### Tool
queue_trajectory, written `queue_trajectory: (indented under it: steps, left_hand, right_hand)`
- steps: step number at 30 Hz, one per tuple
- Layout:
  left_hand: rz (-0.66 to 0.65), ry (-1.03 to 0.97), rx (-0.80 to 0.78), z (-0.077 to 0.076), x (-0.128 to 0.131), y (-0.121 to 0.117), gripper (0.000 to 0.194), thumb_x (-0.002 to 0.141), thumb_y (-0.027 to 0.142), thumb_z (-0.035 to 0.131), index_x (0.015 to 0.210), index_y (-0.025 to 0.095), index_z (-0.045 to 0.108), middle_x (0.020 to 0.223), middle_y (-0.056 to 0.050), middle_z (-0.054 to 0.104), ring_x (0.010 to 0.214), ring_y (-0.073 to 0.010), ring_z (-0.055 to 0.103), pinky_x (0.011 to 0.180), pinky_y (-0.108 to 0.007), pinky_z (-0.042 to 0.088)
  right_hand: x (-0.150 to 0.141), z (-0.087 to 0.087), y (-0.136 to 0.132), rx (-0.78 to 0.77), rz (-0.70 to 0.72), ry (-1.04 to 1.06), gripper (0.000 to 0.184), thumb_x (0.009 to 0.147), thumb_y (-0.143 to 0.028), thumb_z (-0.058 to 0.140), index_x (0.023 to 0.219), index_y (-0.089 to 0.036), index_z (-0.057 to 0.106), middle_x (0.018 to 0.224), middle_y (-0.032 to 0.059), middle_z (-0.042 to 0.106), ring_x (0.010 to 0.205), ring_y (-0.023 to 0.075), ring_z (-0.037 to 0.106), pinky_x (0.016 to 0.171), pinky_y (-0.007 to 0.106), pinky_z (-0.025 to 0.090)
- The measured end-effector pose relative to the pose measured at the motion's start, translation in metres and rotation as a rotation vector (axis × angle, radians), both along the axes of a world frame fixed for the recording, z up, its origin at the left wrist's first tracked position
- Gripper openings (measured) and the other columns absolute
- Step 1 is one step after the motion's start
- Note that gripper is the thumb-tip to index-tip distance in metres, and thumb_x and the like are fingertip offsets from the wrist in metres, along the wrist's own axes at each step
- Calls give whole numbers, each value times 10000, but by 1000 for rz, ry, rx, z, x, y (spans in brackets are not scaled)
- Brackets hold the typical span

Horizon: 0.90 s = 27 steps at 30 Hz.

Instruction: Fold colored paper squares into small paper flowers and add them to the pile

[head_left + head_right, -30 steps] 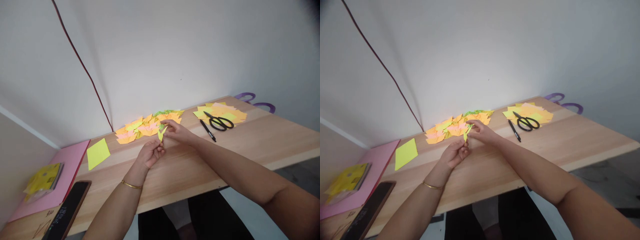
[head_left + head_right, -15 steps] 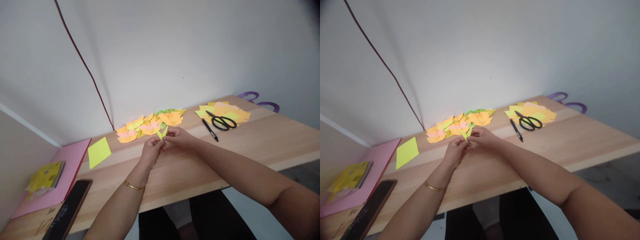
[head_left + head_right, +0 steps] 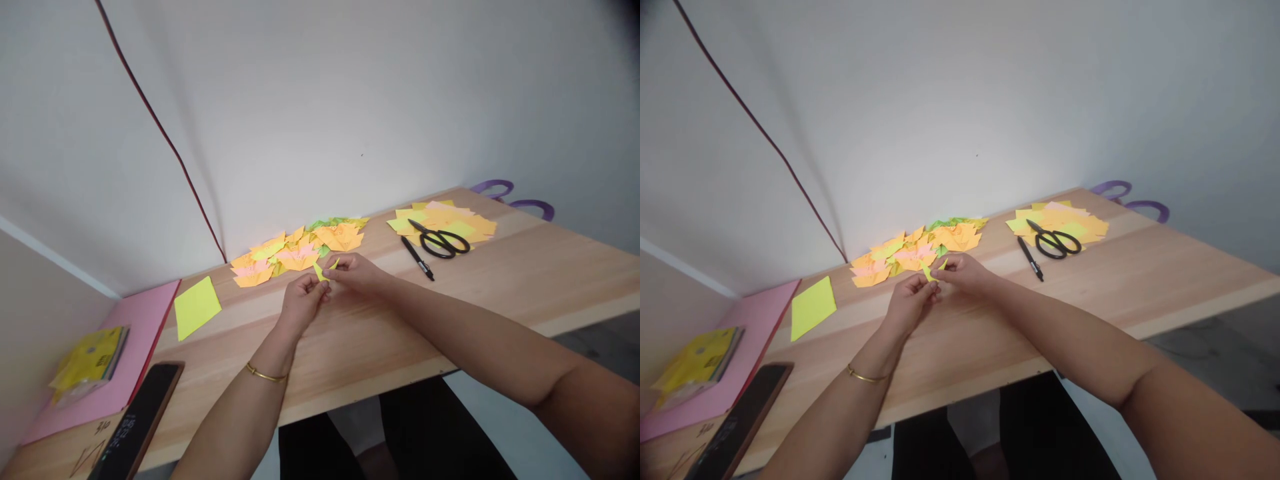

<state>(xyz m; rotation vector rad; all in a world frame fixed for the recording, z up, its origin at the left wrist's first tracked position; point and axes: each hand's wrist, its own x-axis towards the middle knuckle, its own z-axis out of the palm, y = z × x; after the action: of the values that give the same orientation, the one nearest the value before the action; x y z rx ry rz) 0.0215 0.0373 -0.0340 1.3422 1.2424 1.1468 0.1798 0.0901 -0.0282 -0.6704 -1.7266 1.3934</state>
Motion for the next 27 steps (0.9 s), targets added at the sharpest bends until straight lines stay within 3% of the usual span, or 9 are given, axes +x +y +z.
queue_trajectory:
  steps: [5,9,12,16,20,23,27]
  left_hand:
    - [22,52,-2,-5,-2,2,237,715,381,636,665,158,571,522,11,556,476,-97,494,509,-220,375]
    - [11,227,76,-1,-4,2,215,756,372,581,787,166,636,575,9,563,516,-107,479,528,-226,366]
    - [-16,381,206,5,-5,1,209,778,350,552,786,174,664,679,-13,601,630,-128,508,610,-238,382]
    - [-81,478,267,9,-7,0,212,797,333,520,753,174,654,704,-19,605,688,-140,519,646,-241,381]
    - [-55,516,232,10,-10,1,191,772,321,533,723,165,633,658,-2,577,635,-129,494,611,-238,364]
    - [-28,477,162,8,-12,2,193,749,330,547,693,161,621,587,17,528,567,-116,453,551,-229,333]
    - [30,386,54,7,-11,2,225,733,366,564,648,159,590,499,41,454,487,-98,386,489,-218,284]
  right_hand:
    - [6,6,5,-36,-156,-45,281,740,-432,606,824,-168,647,838,31,641,795,142,574,760,286,439]
    - [13,10,8,-20,-39,-91,339,685,-380,675,956,-179,641,862,29,645,792,132,579,748,270,444]
    - [15,10,5,64,41,-230,262,690,-347,663,883,-171,663,821,26,642,699,114,559,657,240,430]
    - [15,12,2,112,3,-340,215,687,-356,653,789,-167,668,775,17,645,650,106,543,600,216,397]
    - [19,17,2,216,-2,-388,242,742,-398,592,781,-175,676,730,5,620,643,106,513,591,217,364]
    - [25,21,7,227,-83,-359,255,764,-405,560,744,-172,661,724,9,615,690,125,529,626,230,374]
    - [35,24,15,212,-317,-288,266,765,-411,552,708,-159,616,712,13,597,684,132,522,642,248,383]
